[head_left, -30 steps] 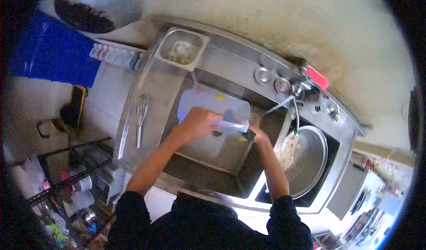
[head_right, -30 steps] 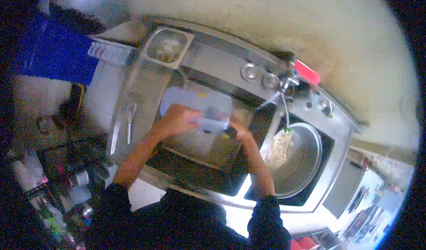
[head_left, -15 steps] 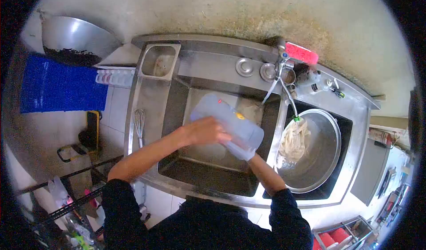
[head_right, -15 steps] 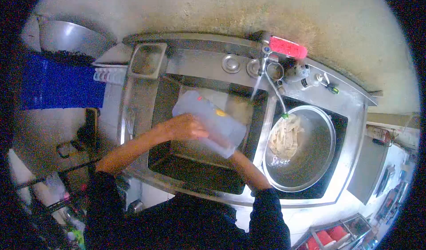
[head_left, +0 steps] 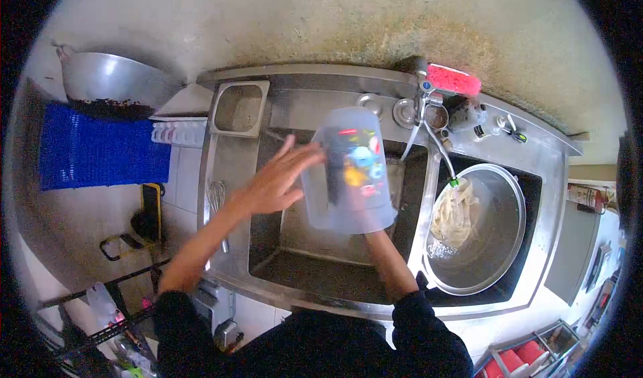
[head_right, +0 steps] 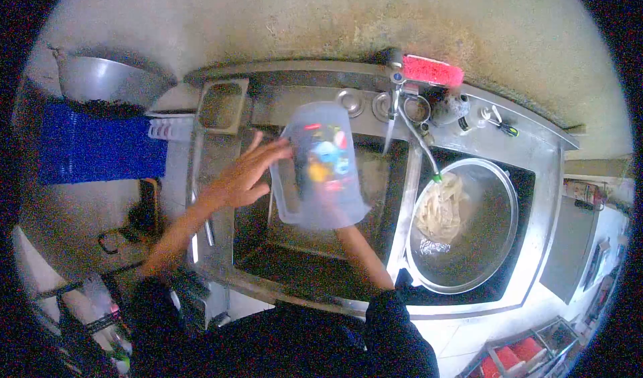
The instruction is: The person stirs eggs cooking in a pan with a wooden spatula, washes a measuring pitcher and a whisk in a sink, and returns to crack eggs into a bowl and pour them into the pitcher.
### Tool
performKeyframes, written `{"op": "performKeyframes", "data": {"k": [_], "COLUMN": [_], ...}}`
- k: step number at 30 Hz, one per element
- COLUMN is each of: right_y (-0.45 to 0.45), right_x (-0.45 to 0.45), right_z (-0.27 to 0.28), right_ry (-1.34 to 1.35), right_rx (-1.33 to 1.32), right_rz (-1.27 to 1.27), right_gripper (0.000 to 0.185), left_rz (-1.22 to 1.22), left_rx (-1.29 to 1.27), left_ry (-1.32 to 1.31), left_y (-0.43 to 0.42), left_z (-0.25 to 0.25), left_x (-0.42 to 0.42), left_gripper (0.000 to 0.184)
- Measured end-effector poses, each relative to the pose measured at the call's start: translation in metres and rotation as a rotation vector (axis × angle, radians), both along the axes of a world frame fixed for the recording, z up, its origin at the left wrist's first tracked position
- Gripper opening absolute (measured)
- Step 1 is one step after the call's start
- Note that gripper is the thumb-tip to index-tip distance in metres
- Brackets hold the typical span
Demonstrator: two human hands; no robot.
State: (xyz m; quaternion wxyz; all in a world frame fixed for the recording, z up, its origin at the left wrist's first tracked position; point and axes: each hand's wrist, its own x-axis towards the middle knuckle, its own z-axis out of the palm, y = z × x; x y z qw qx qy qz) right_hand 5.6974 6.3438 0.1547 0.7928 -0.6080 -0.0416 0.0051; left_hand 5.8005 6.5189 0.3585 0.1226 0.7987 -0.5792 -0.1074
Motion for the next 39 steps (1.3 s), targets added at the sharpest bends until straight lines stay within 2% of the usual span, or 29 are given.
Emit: {"op": "performKeyframes", "data": {"k": [2, 4, 6, 7, 9, 12, 13, 15, 16, 17, 18, 19, 20, 22, 23, 24, 26, 27, 28, 30, 31, 32, 34, 35, 37, 38, 39], "right_y": [0.016, 0.046, 0.056, 0.056, 0.051, 0.061, 0.065, 0.062, 0.055, 0.047, 0.040, 0.037, 0.038, 0.052, 0.055, 0.056, 0.053, 0.052, 0.052, 0.055, 0.055, 0.056, 0.049, 0.040, 0.031, 0.034, 0.037], "right_x": [-0.002, 0.001, 0.007, 0.011, 0.017, 0.017, 0.013, 0.010, 0.006, 0.006, 0.002, 0.002, 0.001, 0.005, 0.007, 0.006, 0.006, 0.005, 0.004, 0.005, 0.007, 0.007, 0.019, 0.023, 0.026, 0.021, 0.014], "right_z": [-0.003, -0.008, -0.016, -0.020, -0.023, -0.021, -0.021, -0.022, -0.024, -0.026, -0.027, -0.029, -0.029, -0.030, -0.030, -0.032, -0.036, -0.038, -0.037, -0.032, -0.031, -0.030, -0.029, -0.029, -0.032, -0.036, -0.040], "right_ry": [0.004, -0.028, -0.025, -0.018, 0.007, -0.013, -0.016, 0.002, 0.023, 0.044, 0.059, 0.065, 0.061, 0.042, 0.030, 0.039, 0.055, 0.063, 0.063, 0.058, 0.058, 0.059, 0.068, 0.082, 0.095, 0.090, 0.087], "right_rx": [-0.016, -0.056, -0.048, -0.034, -0.014, -0.036, -0.048, -0.033, -0.018, -0.002, 0.014, 0.024, 0.024, -0.017, -0.023, -0.021, -0.015, -0.015, -0.006, -0.008, -0.013, -0.020, -0.012, 0.013, 0.026, 0.023, 0.020], "right_rz": [-0.013, -0.041, -0.048, -0.047, -0.036, -0.062, -0.071, -0.080, -0.072, -0.062, -0.068, -0.068, -0.076, -0.118, -0.135, -0.144, -0.143, -0.144, -0.146, -0.150, -0.153, -0.155, -0.152, -0.139, -0.126, -0.127, -0.121], "right_gripper": [0.053, 0.052, 0.052, 0.052, 0.051, 0.051, 0.051, 0.050, 0.050, 0.050, 0.050, 0.049, 0.049, 0.049, 0.049, 0.048, 0.048, 0.048, 0.048, 0.047, 0.047, 0.047, 0.046, 0.046, 0.046, 0.046, 0.045], "left_rz": [0.596, 0.788, 1.364, 1.367, 1.450, 1.565, 1.573, 1.355, 1.369, 1.431, 1.448, 1.323, 1.320, 1.490, 1.389, 1.395, 1.286, 1.295, 1.291, 1.333, 1.248, 1.251, 1.276, 1.198, 0.818, 0.747, 1.131], "left_rx": [-0.155, -0.281, -0.972, -0.978, -1.265, -1.120, -1.123, -1.265, -1.263, -1.141, -1.015, -0.781, -0.792, -1.079, -1.183, -1.175, -1.244, -1.156, -1.154, -1.039, -1.032, -1.030, -1.305, -1.399, -1.405, -1.399, -1.281], "left_ry": [0.243, 0.195, 1.028, 1.020, 1.276, 1.247, 1.256, 1.842, 1.849, 1.540, 1.234, 0.977, 0.981, 1.479, 1.607, 1.615, 1.810, 1.596, 1.593, 1.367, 1.639, 1.646, 1.719, 1.761, 1.801, 1.763, 1.625], "left_y": [-0.009, -0.027, -0.042, -0.042, -0.039, -0.046, -0.039, -0.018, -0.020, -0.028, -0.042, -0.052, -0.052, -0.042, -0.037, -0.031, -0.025, -0.029, -0.037, -0.051, -0.040, -0.035, -0.027, -0.022, -0.022, -0.027, -0.030], "left_z": [-0.012, -0.046, -0.058, -0.064, -0.080, -0.104, -0.104, -0.087, -0.097, -0.114, -0.105, -0.095, -0.113, -0.162, -0.137, -0.125, -0.112, -0.123, -0.125, -0.126, -0.163, -0.184, -0.226, -0.219, -0.145, -0.133, -0.143], "left_x": [-0.028, -0.053, -0.060, -0.062, -0.072, -0.058, -0.053, -0.032, -0.040, -0.053, -0.059, -0.069, -0.064, -0.064, -0.056, -0.054, -0.048, -0.054, -0.059, -0.070, -0.075, -0.082, -0.083, -0.077, -0.074, -0.076, -0.085], "left_gripper": [0.073, 0.086, 0.100, 0.100, 0.102, 0.101, 0.101, 0.098, 0.098, 0.099, 0.100, 0.094, 0.094, 0.075, 0.072, 0.072, 0.072, 0.086, 0.086, 0.089, 0.089, 0.089, 0.084, 0.082, 0.080, 0.079, 0.081]}}
